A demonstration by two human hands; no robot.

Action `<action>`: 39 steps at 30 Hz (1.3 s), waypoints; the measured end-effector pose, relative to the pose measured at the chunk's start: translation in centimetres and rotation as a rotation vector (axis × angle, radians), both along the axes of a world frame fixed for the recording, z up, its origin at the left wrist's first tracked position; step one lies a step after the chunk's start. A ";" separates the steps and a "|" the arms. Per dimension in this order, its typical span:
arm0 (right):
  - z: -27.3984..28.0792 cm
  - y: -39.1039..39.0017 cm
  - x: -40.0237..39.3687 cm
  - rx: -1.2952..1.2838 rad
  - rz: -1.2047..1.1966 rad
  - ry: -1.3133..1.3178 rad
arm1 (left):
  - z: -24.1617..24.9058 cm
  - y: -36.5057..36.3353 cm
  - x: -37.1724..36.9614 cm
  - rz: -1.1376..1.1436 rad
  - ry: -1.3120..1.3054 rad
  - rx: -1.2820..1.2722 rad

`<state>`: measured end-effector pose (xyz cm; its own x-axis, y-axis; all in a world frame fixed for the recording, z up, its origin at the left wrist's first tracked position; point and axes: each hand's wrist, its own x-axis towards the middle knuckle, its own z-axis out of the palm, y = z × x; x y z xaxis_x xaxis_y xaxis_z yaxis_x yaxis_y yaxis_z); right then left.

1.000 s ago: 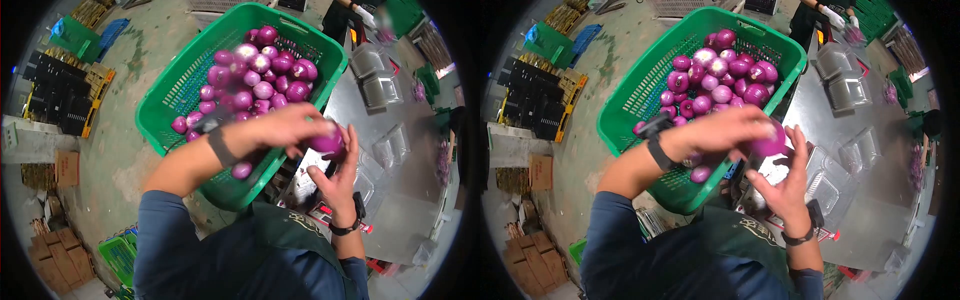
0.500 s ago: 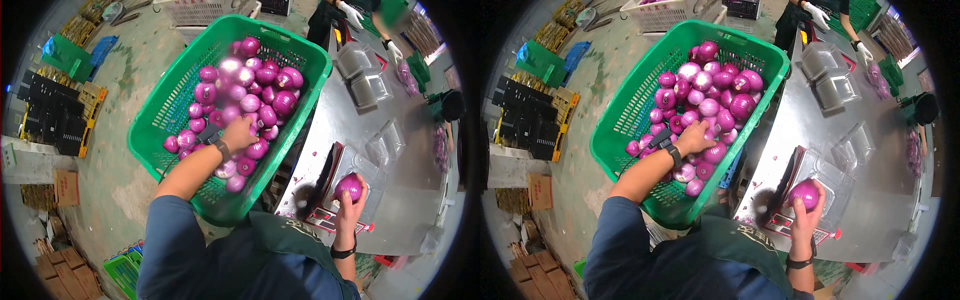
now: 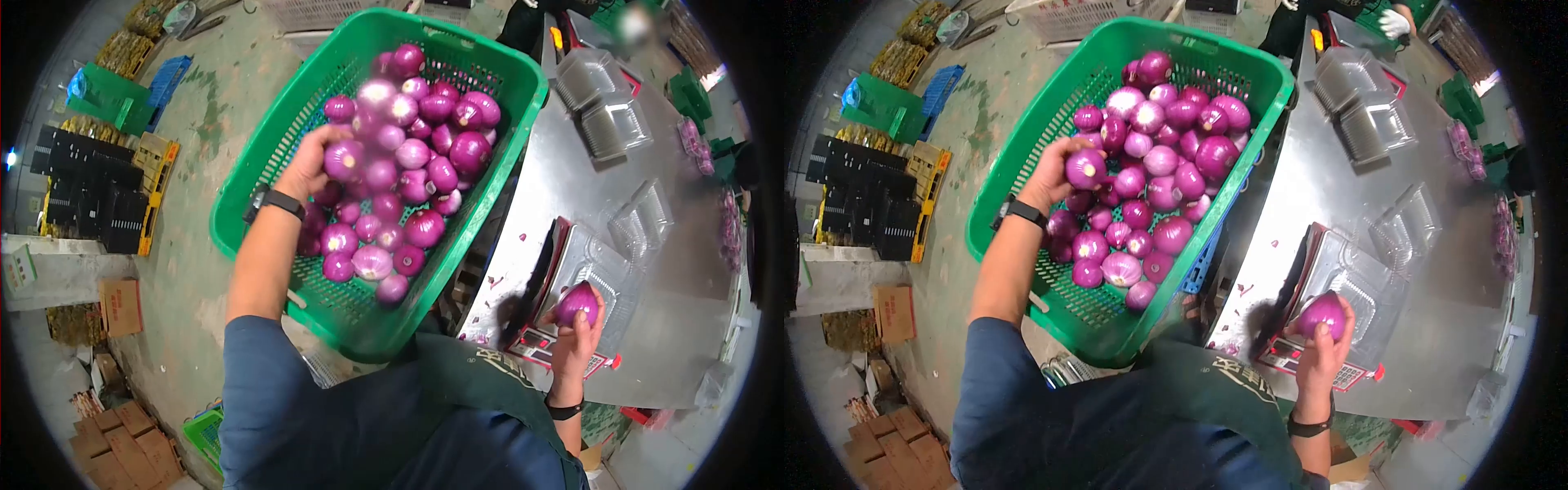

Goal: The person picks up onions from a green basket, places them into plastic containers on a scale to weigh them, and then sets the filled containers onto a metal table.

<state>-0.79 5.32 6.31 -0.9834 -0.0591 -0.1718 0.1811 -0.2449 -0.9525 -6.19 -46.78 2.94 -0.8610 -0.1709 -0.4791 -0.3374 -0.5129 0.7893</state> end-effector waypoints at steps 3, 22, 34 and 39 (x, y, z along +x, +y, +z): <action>-0.2 -0.2 -0.1 -0.001 0.019 -0.031 | -0.3 -2.1 1.1 -0.067 -0.087 -0.274; 0.4 1.1 0.4 0.105 -0.065 -0.009 | -8.7 13.5 2.6 -1.392 -0.345 -1.785; 0.5 7.7 0.5 0.163 -0.164 0.059 | -2.8 8.6 2.5 -0.736 -0.242 -0.877; 0.4 11.4 -0.7 0.262 -0.241 0.137 | 6.5 10.5 4.9 -0.158 0.151 -0.010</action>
